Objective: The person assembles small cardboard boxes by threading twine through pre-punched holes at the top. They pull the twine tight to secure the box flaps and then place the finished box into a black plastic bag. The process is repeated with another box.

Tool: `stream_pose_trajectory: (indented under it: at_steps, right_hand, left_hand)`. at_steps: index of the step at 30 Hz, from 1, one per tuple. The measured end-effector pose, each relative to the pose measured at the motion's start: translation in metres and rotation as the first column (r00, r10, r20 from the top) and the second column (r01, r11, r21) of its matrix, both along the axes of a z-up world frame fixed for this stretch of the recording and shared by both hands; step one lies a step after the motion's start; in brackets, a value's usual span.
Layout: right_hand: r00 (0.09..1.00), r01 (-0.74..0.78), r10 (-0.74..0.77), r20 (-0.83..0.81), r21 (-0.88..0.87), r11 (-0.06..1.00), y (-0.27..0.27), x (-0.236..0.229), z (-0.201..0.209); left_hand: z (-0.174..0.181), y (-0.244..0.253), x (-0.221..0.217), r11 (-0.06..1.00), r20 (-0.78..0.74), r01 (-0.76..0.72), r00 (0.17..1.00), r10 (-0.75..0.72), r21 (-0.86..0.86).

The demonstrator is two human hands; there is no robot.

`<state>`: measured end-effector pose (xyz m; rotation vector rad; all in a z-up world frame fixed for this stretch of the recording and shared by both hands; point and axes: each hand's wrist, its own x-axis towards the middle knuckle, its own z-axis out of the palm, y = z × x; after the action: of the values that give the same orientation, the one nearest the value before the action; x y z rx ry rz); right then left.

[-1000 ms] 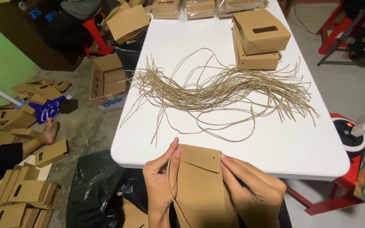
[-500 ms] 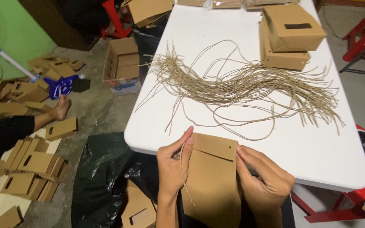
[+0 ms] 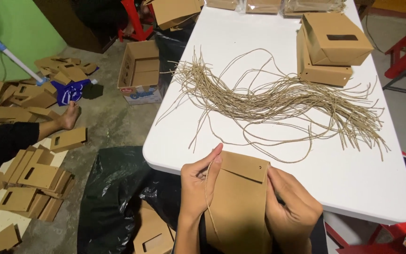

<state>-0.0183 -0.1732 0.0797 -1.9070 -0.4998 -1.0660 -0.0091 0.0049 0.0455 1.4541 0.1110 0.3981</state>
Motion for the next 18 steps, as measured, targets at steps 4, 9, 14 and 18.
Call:
stream_pose_trajectory:
  at_steps: [4,9,14,18]
  right_hand:
    - [0.989,-0.061,0.068,-0.133,0.051,0.997,-0.007,-0.001,0.004]
    - [0.978,-0.025,0.04,-0.205,0.078,0.997,-0.016,0.003,0.004]
    - [0.999,-0.049,0.049,-0.008,-0.033,0.998,-0.02,0.014,0.002]
    - [0.999,-0.047,0.049,0.012,-0.1,0.994,-0.021,0.024,0.002]
  left_hand:
    - [-0.001,0.0,-0.001,1.0,-0.017,0.018,1.0,-0.018,-0.004]
    - [-0.002,-0.006,0.0,0.999,0.024,0.029,0.999,-0.03,0.02]
    - [-0.013,-0.01,0.002,0.995,0.077,-0.009,0.997,0.001,0.104]
    - [-0.005,-0.011,0.004,0.995,0.063,-0.038,0.997,0.033,0.095]
